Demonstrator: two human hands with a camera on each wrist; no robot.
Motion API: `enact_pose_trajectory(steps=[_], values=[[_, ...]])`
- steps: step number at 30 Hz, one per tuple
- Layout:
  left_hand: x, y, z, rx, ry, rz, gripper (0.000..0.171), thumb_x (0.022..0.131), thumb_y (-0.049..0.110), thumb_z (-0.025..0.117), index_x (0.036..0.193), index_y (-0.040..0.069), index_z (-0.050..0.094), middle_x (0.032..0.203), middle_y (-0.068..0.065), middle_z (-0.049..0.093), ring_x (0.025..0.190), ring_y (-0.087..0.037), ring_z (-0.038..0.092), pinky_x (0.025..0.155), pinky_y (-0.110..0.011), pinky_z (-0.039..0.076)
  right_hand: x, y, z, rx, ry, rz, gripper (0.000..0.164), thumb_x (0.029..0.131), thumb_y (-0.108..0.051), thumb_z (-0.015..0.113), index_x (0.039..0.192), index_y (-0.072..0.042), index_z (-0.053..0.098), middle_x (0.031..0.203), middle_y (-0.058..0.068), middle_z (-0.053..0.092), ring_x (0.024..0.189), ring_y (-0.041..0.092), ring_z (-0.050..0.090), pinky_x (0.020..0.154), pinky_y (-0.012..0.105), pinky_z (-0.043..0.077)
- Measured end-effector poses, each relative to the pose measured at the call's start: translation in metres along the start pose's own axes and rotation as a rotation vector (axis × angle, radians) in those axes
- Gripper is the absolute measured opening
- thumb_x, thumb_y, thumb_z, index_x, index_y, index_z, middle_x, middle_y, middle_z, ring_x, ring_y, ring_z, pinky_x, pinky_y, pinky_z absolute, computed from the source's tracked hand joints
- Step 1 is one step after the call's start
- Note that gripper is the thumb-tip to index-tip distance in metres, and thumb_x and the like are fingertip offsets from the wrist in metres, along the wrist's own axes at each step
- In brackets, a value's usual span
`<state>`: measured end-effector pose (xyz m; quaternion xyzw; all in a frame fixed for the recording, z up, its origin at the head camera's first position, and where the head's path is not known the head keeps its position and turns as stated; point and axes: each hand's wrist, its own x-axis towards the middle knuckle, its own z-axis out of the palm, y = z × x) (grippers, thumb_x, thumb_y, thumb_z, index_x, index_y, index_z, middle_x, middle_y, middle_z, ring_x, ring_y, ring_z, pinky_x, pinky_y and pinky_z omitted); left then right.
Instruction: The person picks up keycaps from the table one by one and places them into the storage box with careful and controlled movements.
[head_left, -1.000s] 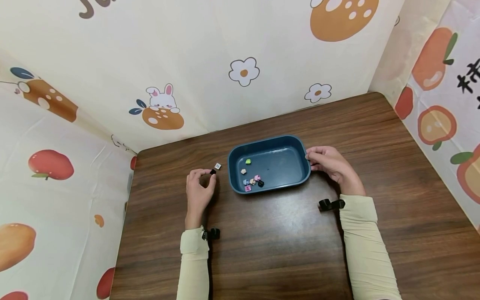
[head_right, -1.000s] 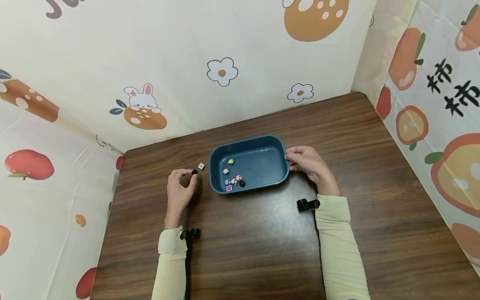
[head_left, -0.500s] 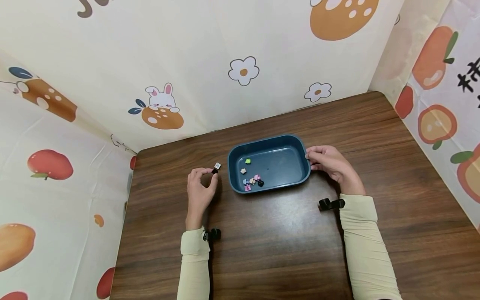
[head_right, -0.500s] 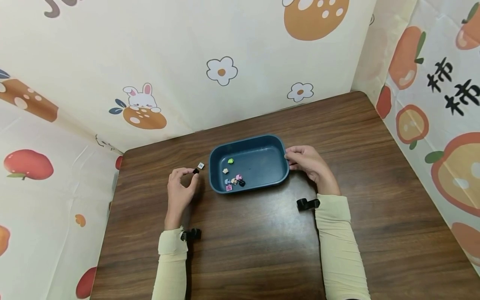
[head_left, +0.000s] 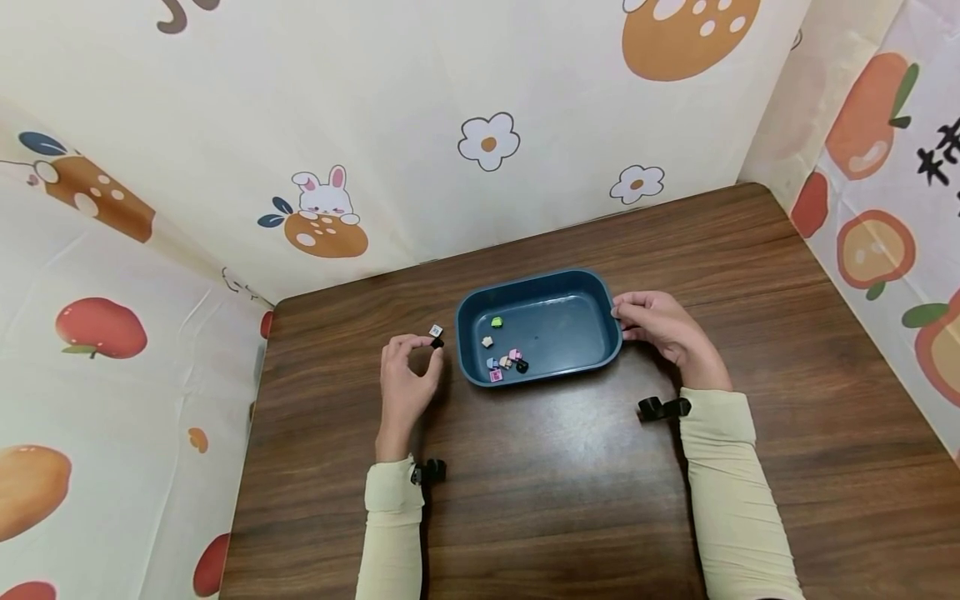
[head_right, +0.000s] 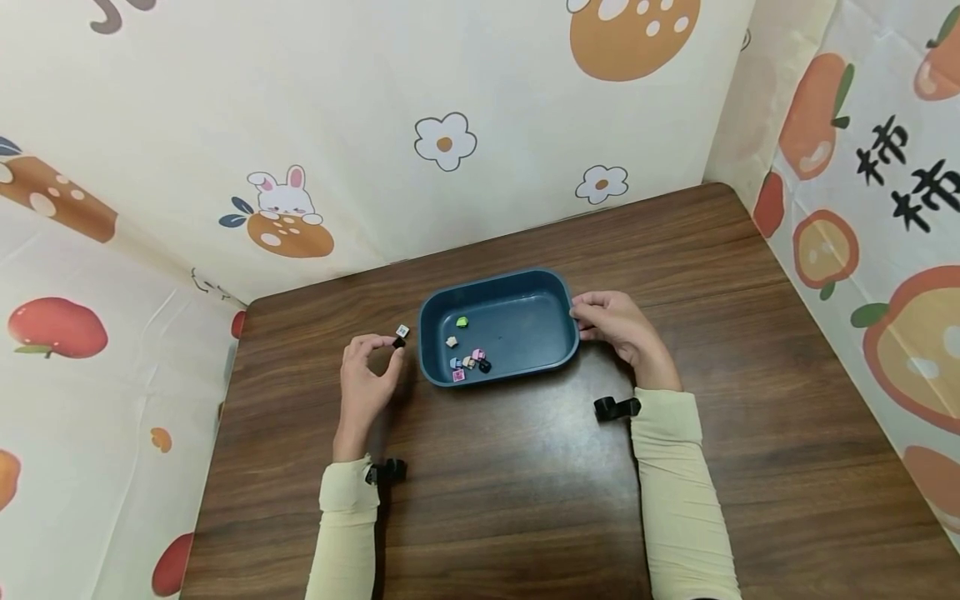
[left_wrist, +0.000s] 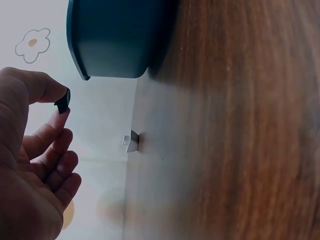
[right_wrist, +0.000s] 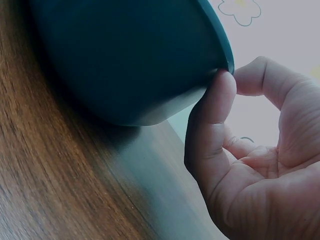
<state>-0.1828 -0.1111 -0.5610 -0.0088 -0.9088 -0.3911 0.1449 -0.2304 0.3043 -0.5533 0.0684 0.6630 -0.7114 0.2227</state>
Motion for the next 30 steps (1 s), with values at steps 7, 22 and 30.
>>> enact_pose_trajectory(steps=[7,22,30], values=[[-0.001,0.001,0.002,0.005,0.004,-0.003,0.017,0.094,0.021,0.078,0.108,0.011,0.076,0.12,-0.011,0.066,0.113,-0.033,0.055,0.098,-0.046,0.044,-0.001,0.0,-0.001,0.002,-0.002,0.007,0.018,0.104,-0.009,0.053,0.117,0.003,0.059,0.084,-0.011,0.067,0.073,0.001,0.061,0.067,0.017,0.057],[0.001,0.014,0.003,-0.006,-0.016,0.01,0.02,0.094,0.02,0.079,0.109,0.008,0.076,0.12,-0.012,0.066,0.114,-0.033,0.055,0.1,-0.048,0.044,0.0,-0.001,-0.001,-0.002,-0.002,0.012,0.014,0.103,-0.009,0.055,0.112,-0.001,0.063,0.083,-0.011,0.067,0.073,0.002,0.062,0.068,0.018,0.058],[-0.001,0.017,0.006,0.006,-0.015,0.039,0.02,0.093,0.02,0.079,0.109,0.008,0.076,0.119,-0.012,0.066,0.112,-0.033,0.055,0.098,-0.048,0.045,0.0,-0.001,-0.001,-0.01,-0.001,0.023,0.017,0.103,-0.009,0.056,0.115,0.001,0.062,0.083,-0.01,0.067,0.073,0.002,0.062,0.067,0.018,0.058]])
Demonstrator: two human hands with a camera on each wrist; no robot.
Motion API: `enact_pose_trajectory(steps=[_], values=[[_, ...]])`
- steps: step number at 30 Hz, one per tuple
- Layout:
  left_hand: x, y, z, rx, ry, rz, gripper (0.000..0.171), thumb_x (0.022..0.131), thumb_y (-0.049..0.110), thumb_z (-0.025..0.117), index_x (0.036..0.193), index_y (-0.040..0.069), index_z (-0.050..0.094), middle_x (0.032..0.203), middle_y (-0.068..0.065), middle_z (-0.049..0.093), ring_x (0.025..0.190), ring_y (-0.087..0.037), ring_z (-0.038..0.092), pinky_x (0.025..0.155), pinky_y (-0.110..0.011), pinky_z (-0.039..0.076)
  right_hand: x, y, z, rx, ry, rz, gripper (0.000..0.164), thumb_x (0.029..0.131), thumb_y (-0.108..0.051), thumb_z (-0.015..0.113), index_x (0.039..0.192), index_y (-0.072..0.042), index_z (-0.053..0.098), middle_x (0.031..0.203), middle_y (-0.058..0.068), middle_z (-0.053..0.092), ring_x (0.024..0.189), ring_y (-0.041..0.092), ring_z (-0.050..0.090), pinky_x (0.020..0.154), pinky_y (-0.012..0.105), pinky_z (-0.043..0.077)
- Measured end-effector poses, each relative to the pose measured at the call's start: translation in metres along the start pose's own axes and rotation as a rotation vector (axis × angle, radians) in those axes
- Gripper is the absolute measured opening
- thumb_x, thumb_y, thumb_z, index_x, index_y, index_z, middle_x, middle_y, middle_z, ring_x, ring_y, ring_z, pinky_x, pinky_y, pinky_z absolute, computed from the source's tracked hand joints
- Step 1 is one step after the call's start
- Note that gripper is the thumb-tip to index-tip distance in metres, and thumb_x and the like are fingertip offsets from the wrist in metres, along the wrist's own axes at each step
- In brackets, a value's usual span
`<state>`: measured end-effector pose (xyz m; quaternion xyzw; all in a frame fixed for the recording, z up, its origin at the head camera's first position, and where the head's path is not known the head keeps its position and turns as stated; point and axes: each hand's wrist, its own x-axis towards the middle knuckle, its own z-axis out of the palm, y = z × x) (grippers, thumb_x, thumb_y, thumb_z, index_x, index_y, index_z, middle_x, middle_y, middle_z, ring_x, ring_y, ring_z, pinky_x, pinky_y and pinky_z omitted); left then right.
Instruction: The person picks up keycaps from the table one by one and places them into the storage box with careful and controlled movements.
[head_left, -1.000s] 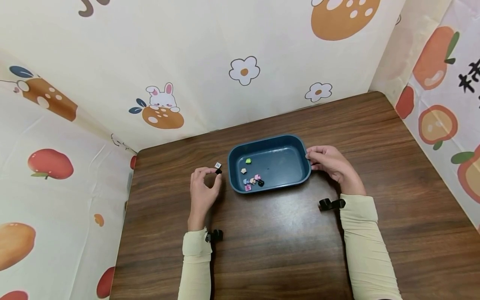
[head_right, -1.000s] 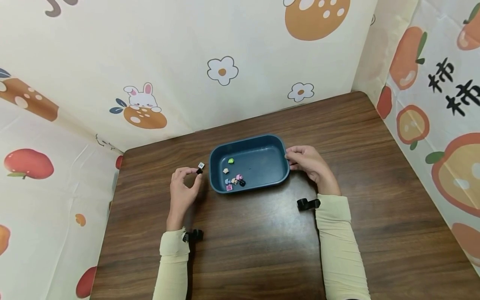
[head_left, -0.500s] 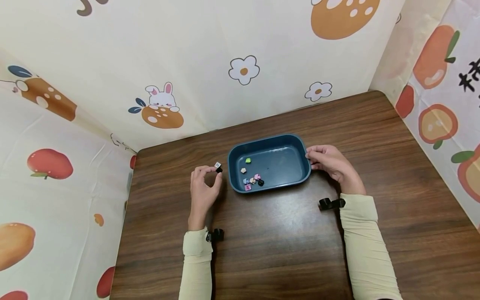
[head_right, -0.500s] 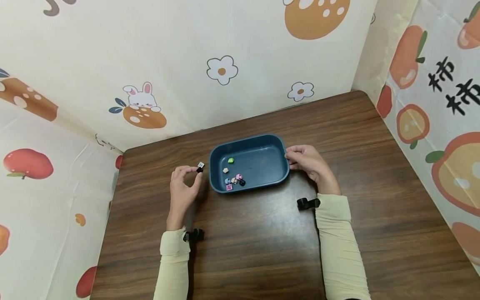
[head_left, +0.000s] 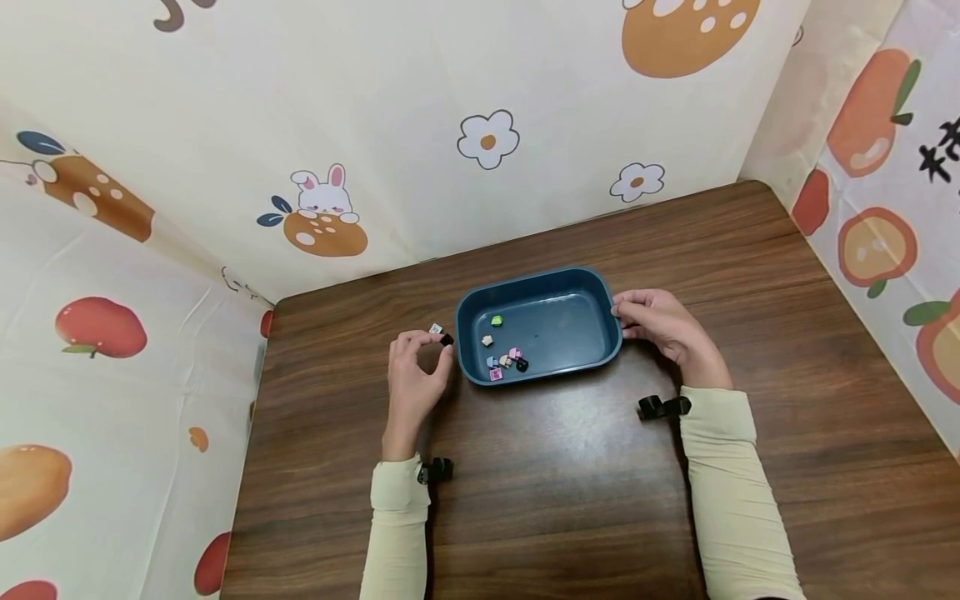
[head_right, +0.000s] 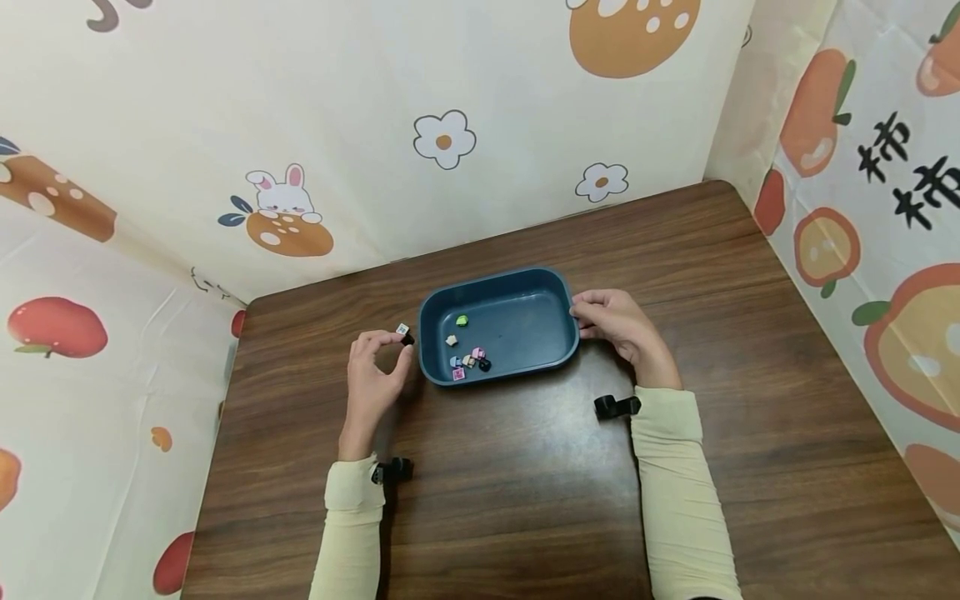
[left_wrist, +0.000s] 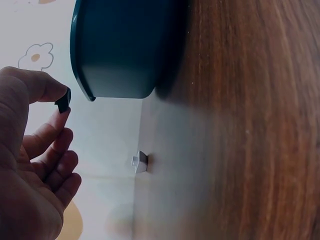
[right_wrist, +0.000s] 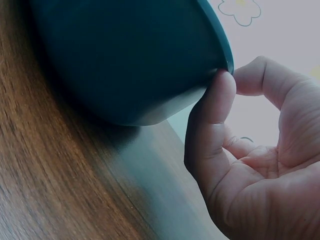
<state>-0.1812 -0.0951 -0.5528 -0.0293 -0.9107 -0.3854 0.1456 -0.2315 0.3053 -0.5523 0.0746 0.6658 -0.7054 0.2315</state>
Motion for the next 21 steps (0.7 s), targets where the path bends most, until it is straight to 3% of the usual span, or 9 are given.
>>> enact_pose_trajectory(steps=[11,21], values=[[0.004,0.007,0.002,-0.003,-0.012,0.032,0.02,0.093,0.021,0.079,0.109,0.009,0.076,0.121,-0.011,0.066,0.115,-0.032,0.055,0.101,-0.049,0.045,0.0,0.0,0.0,-0.019,0.001,0.003,0.025,0.103,-0.01,0.054,0.123,0.006,0.057,0.084,-0.011,0.066,0.074,0.001,0.062,0.069,0.018,0.058],[0.005,0.013,0.008,0.011,-0.05,0.061,0.021,0.093,0.021,0.08,0.11,0.01,0.075,0.121,-0.01,0.065,0.115,-0.031,0.055,0.101,-0.048,0.045,0.001,0.0,0.0,-0.004,-0.002,0.001,0.02,0.103,-0.009,0.055,0.117,0.003,0.061,0.083,-0.01,0.067,0.072,0.002,0.063,0.067,0.018,0.058]])
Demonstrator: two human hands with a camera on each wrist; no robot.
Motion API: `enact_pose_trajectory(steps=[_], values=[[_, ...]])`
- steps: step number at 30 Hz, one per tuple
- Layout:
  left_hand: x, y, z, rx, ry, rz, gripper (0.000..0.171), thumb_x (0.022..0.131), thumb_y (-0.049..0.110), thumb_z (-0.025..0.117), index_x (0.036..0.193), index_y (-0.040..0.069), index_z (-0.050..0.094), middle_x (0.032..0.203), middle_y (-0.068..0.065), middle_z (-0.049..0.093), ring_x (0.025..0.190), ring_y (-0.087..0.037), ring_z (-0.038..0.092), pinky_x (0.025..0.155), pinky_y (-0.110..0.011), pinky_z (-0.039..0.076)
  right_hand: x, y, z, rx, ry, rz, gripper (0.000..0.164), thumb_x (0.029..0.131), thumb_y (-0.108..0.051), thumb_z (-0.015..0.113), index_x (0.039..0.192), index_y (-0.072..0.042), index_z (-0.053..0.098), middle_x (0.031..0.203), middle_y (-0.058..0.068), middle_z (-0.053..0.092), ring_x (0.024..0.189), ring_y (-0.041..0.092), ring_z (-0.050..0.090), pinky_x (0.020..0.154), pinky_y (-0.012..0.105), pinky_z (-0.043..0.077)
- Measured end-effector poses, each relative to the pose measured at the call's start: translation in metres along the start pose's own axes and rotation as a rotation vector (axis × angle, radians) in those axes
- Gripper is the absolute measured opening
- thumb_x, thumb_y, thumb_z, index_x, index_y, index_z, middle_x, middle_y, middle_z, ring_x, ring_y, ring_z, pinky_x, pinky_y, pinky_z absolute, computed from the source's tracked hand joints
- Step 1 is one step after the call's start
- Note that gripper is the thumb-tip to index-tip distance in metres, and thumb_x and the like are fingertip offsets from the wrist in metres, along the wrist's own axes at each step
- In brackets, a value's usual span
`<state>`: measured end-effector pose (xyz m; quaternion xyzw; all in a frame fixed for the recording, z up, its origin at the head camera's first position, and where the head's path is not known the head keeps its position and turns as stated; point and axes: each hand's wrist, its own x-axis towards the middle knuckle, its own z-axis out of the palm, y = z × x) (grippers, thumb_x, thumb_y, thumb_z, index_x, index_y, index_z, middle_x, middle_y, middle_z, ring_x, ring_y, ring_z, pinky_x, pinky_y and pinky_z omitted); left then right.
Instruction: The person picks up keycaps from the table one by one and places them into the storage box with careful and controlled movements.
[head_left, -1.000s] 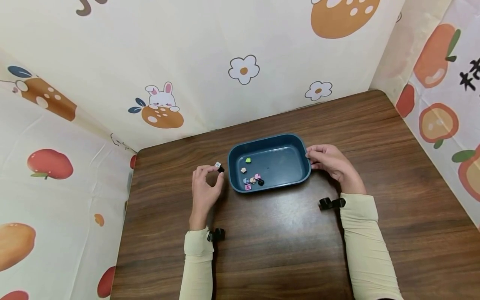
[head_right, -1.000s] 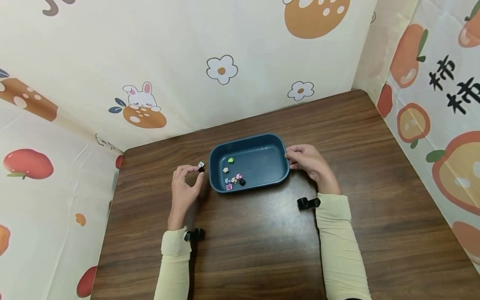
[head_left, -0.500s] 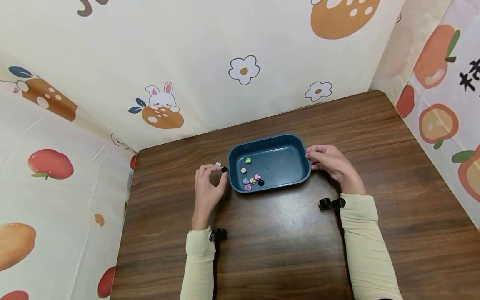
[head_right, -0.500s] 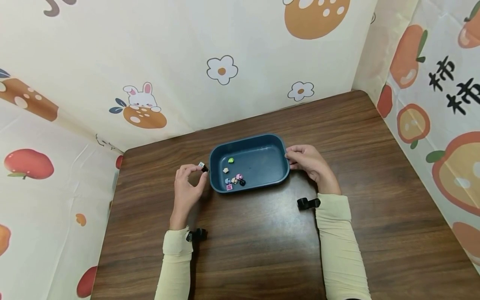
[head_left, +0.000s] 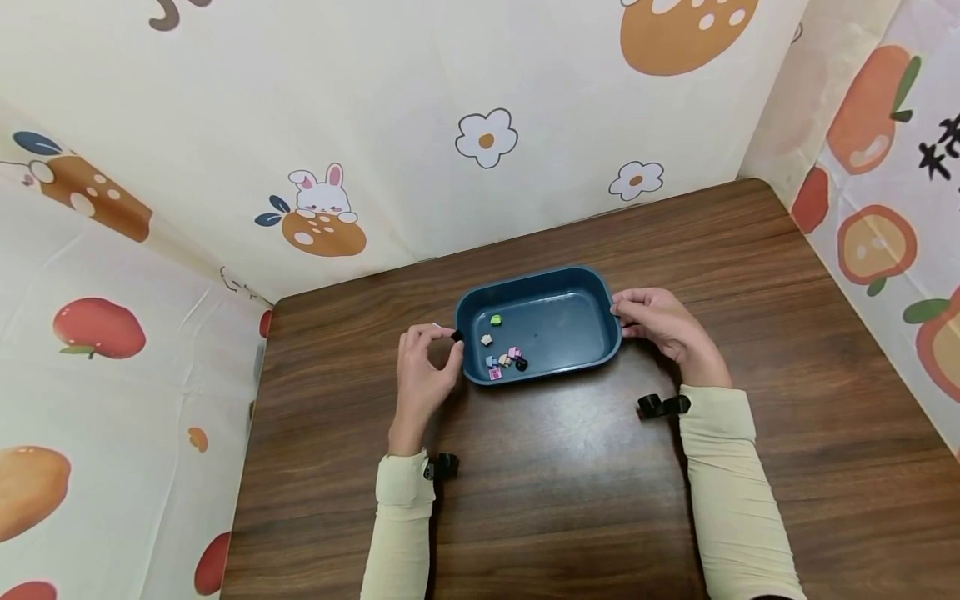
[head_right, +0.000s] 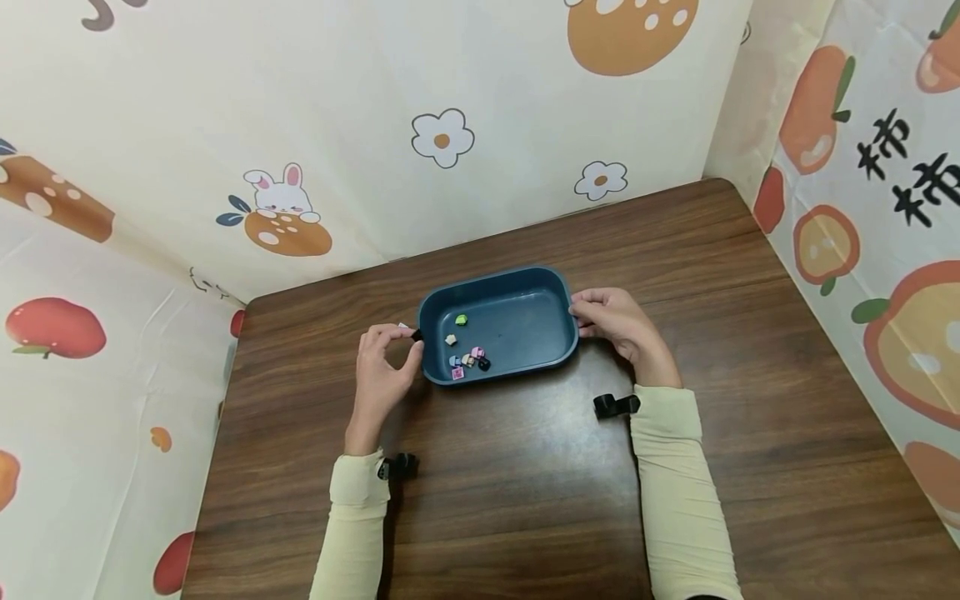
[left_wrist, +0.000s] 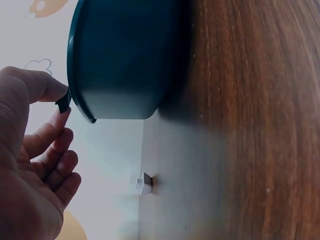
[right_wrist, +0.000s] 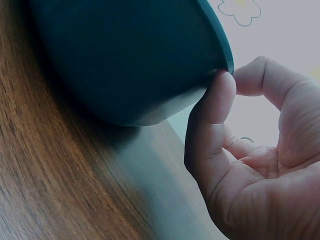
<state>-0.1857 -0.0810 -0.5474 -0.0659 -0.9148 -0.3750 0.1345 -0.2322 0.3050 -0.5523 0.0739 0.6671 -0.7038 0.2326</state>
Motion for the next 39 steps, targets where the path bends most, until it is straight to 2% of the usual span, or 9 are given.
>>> enact_pose_trajectory(steps=[16,25,32,39], values=[[0.001,0.007,0.008,0.049,-0.061,0.009,0.022,0.095,0.025,0.078,0.112,0.011,0.075,0.121,-0.01,0.064,0.114,-0.029,0.053,0.099,-0.048,0.047,0.0,0.002,0.0,-0.007,0.0,-0.005,0.03,0.104,-0.01,0.055,0.126,0.01,0.056,0.085,-0.01,0.067,0.074,0.002,0.063,0.068,0.018,0.058],[-0.001,0.009,0.013,0.066,-0.069,0.038,0.021,0.095,0.025,0.078,0.111,0.012,0.075,0.121,-0.008,0.062,0.112,-0.028,0.051,0.097,-0.047,0.046,-0.001,0.001,0.0,0.013,0.002,-0.017,0.02,0.103,-0.009,0.056,0.116,0.005,0.061,0.082,-0.008,0.067,0.072,0.002,0.063,0.067,0.018,0.058],[-0.002,0.011,0.016,0.079,-0.069,0.08,0.021,0.093,0.024,0.08,0.11,0.012,0.077,0.121,-0.009,0.063,0.114,-0.028,0.052,0.097,-0.047,0.047,0.0,0.001,0.0,0.017,0.003,-0.019,0.02,0.102,-0.008,0.057,0.116,0.005,0.062,0.082,-0.008,0.068,0.072,0.003,0.063,0.067,0.019,0.058],[-0.002,0.011,0.017,0.081,-0.097,0.062,0.023,0.094,0.028,0.079,0.112,0.012,0.077,0.124,-0.008,0.061,0.117,-0.028,0.05,0.1,-0.048,0.047,0.0,0.001,0.0,0.01,0.007,-0.016,0.024,0.102,-0.009,0.057,0.12,0.007,0.059,0.083,-0.009,0.067,0.072,0.002,0.063,0.067,0.018,0.058]])
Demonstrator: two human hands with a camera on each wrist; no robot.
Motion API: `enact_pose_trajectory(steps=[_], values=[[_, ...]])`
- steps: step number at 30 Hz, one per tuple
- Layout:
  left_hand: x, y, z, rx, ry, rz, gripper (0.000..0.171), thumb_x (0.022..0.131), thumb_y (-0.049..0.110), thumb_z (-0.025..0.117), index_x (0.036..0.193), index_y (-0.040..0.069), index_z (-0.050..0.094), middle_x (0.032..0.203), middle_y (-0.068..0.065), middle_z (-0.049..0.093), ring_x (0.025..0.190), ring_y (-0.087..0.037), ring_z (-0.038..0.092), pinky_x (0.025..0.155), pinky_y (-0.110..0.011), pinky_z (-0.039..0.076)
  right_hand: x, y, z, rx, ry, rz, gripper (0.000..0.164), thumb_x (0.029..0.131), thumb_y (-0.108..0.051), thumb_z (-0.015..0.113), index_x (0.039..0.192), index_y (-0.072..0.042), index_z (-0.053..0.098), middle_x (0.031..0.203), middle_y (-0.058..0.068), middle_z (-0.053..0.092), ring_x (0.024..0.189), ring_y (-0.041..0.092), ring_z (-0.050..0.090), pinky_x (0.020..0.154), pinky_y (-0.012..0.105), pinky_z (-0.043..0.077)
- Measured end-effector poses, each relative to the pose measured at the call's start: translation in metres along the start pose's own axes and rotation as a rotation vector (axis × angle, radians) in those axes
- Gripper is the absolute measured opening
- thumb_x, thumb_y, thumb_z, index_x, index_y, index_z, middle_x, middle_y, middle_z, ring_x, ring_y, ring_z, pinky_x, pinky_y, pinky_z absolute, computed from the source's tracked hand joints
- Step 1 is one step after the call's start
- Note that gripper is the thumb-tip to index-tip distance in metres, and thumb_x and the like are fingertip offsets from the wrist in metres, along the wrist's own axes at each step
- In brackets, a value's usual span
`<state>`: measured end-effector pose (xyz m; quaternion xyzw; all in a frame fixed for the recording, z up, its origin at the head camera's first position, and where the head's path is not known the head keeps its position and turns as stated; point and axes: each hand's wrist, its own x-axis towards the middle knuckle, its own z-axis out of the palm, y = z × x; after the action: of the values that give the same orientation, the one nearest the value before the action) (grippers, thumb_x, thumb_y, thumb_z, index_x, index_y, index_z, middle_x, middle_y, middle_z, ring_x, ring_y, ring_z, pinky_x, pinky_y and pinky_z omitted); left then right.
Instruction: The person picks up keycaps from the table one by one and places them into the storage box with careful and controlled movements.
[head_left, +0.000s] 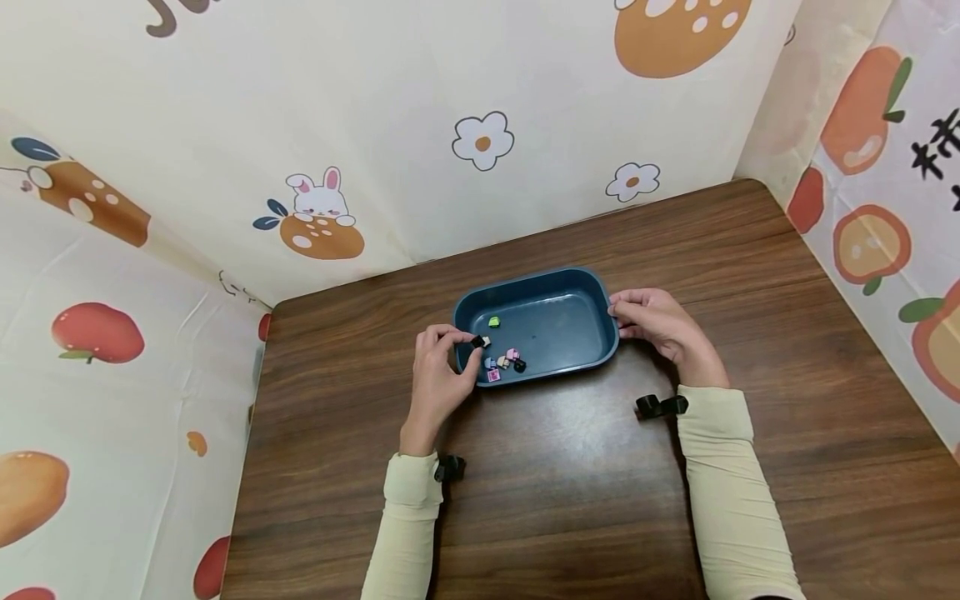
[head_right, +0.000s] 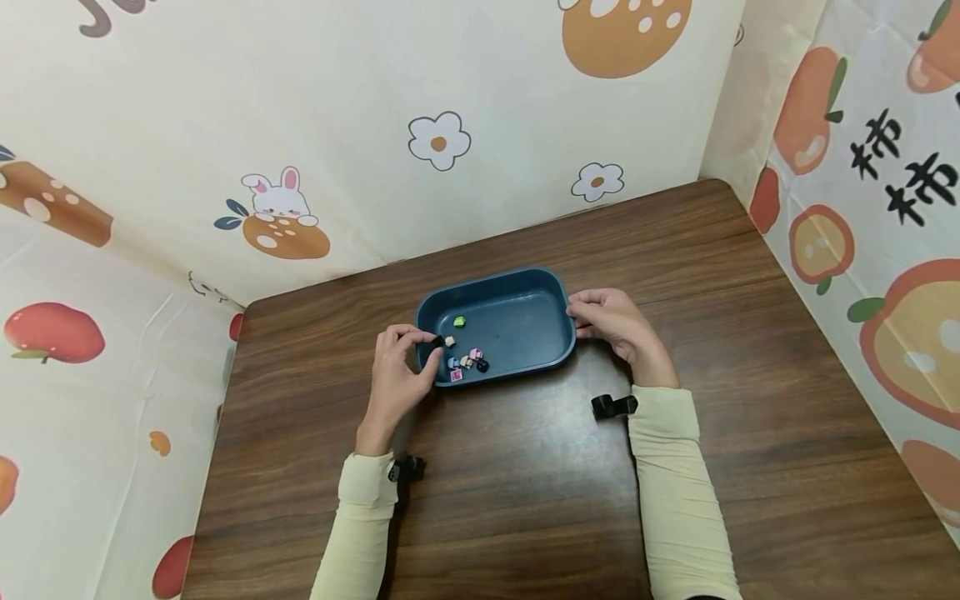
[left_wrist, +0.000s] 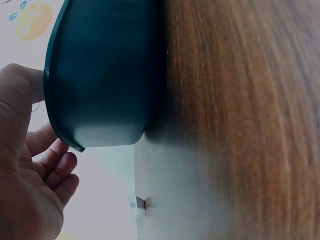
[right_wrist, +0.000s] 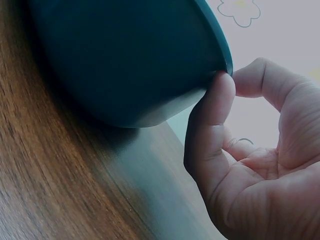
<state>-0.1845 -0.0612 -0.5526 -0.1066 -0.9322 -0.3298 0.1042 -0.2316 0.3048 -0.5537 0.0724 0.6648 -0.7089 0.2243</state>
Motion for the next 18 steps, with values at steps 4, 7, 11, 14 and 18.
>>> enact_pose_trajectory(steps=[4,7,11,14,18], values=[[-0.0001,-0.0011,-0.0003,-0.001,-0.01,-0.004,0.024,0.095,0.03,0.078,0.113,0.013,0.077,0.124,-0.007,0.06,0.117,-0.028,0.049,0.1,-0.047,0.046,0.0001,-0.0003,0.0005,-0.009,-0.001,0.001,0.026,0.103,-0.009,0.056,0.121,0.008,0.058,0.083,-0.009,0.067,0.072,0.002,0.063,0.067,0.018,0.058],[-0.0004,-0.0023,0.0004,0.002,-0.018,-0.003,0.025,0.095,0.031,0.078,0.114,0.013,0.077,0.124,-0.006,0.06,0.117,-0.028,0.049,0.1,-0.046,0.046,-0.0001,-0.0005,0.0006,-0.007,-0.003,0.001,0.025,0.103,-0.009,0.056,0.12,0.007,0.059,0.083,-0.009,0.068,0.072,0.002,0.063,0.068,0.019,0.058],[-0.0013,-0.0029,0.0008,-0.008,-0.011,0.008,0.029,0.094,0.029,0.079,0.116,0.01,0.076,0.125,-0.008,0.06,0.117,-0.029,0.049,0.1,-0.047,0.045,-0.0002,-0.0008,0.0011,0.0,-0.005,0.0,0.021,0.102,-0.008,0.056,0.117,0.006,0.061,0.083,-0.009,0.068,0.072,0.002,0.063,0.067,0.019,0.058],[-0.0018,-0.0031,-0.0006,-0.027,0.01,0.014,0.032,0.093,0.028,0.079,0.118,0.008,0.075,0.126,-0.011,0.061,0.118,-0.03,0.05,0.099,-0.049,0.045,-0.0003,-0.0012,0.0012,0.002,-0.004,0.002,0.019,0.102,-0.008,0.056,0.115,0.005,0.062,0.082,-0.009,0.068,0.072,0.002,0.063,0.067,0.019,0.058],[-0.0011,-0.0045,-0.0046,-0.046,0.041,0.009,0.031,0.094,0.027,0.079,0.118,0.008,0.074,0.127,-0.011,0.061,0.12,-0.031,0.05,0.101,-0.05,0.044,-0.0002,-0.0017,0.0013,-0.002,0.0,0.01,0.022,0.101,-0.008,0.056,0.118,0.006,0.061,0.082,-0.009,0.068,0.072,0.002,0.063,0.067,0.018,0.058]])
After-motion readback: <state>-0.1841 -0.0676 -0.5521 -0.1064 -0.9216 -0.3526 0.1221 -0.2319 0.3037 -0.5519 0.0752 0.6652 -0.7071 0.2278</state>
